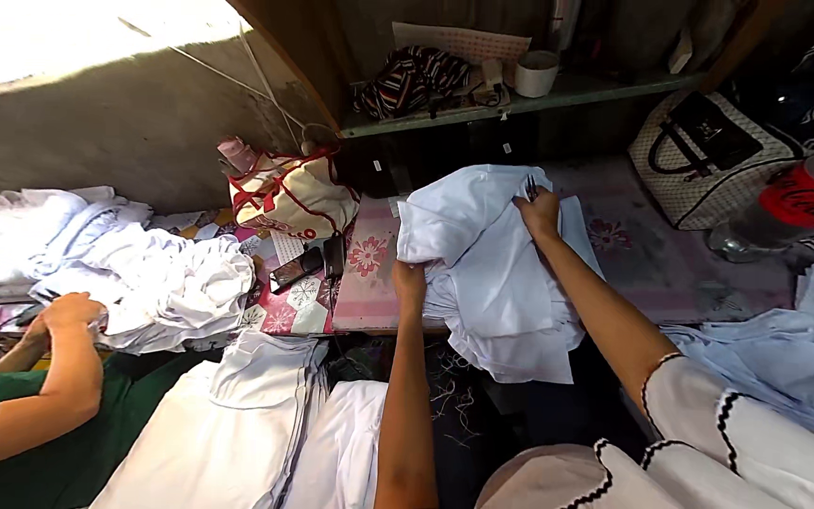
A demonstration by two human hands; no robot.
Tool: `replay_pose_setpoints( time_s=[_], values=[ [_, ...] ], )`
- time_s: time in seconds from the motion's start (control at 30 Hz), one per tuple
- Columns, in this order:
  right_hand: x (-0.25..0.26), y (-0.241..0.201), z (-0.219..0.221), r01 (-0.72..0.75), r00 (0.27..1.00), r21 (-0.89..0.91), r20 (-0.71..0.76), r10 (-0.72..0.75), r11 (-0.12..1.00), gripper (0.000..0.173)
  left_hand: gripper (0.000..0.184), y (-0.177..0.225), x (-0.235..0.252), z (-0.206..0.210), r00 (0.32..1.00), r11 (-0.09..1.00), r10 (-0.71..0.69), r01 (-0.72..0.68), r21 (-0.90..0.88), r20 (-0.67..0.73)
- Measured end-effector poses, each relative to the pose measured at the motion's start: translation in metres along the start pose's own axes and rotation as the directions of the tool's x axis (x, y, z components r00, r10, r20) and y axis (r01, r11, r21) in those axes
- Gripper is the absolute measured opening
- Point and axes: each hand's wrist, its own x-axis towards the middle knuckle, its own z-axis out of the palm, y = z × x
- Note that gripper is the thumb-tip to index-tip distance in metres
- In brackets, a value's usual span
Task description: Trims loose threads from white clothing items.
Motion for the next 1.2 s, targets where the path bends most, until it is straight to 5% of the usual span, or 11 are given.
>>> replay_pose_setpoints(
  time_s=[0.13, 0.27, 0.5, 0.63, 0.7, 0.8, 0.9, 1.0, 1.2],
  values=[
    [0.042, 0.033, 0.018, 0.040, 0.995, -0.191, 0.092, -0.023, 0.981, 0.040, 0.052, 0.000, 0.013, 0.035, 0.995, 0.982, -0.093, 0.096, 0.165, -0.028],
    [0.028, 0.046, 0.014, 0.022, 0.992, -0.214, 0.129, 0.006, 0.977, 0.043, 0.053, -0.017, -0.003, 0.046, 0.990, 0.952, -0.140, 0.131, 0.278, 0.011],
    [-0.032, 0.066, -0.013, 0.158, 0.987, -0.159, -0.007, -0.161, 0.974, 0.047, 0.051, -0.043, -0.025, 0.034, 0.996, 0.995, -0.075, 0.077, 0.057, -0.048],
    [-0.117, 0.063, -0.072, 0.427, 0.900, 0.041, 0.077, -0.429, 0.903, 0.028, 0.047, -0.044, -0.077, 0.014, 0.921, 0.945, 0.322, -0.326, 0.021, -0.218],
    [-0.164, 0.072, -0.101, 0.486, 0.818, 0.093, 0.302, -0.489, 0.869, 0.027, 0.043, -0.037, -0.117, 0.009, 0.807, 0.809, 0.582, -0.587, -0.031, -0.103],
    [-0.189, 0.087, -0.110, 0.595, 0.747, -0.079, 0.422, -0.513, 0.800, 0.022, 0.035, -0.026, -0.135, 0.020, 0.640, 0.663, 0.714, -0.748, 0.020, 0.283],
    [-0.179, 0.071, -0.116, 0.566, 0.784, -0.045, 0.339, -0.520, 0.823, 0.011, 0.016, -0.021, -0.121, 0.027, 0.628, 0.672, 0.691, -0.740, 0.001, 0.357],
    [-0.181, 0.031, -0.124, 0.543, 0.790, 0.082, 0.287, -0.542, 0.836, 0.015, 0.034, 0.007, -0.124, 0.014, 0.682, 0.759, 0.596, -0.651, -0.020, 0.423],
    [-0.189, 0.010, -0.067, 0.605, 0.789, -0.236, 0.056, -0.612, 0.760, 0.011, 0.010, 0.022, -0.135, 0.020, 0.782, 0.785, 0.616, -0.620, -0.010, -0.099]
  ],
)
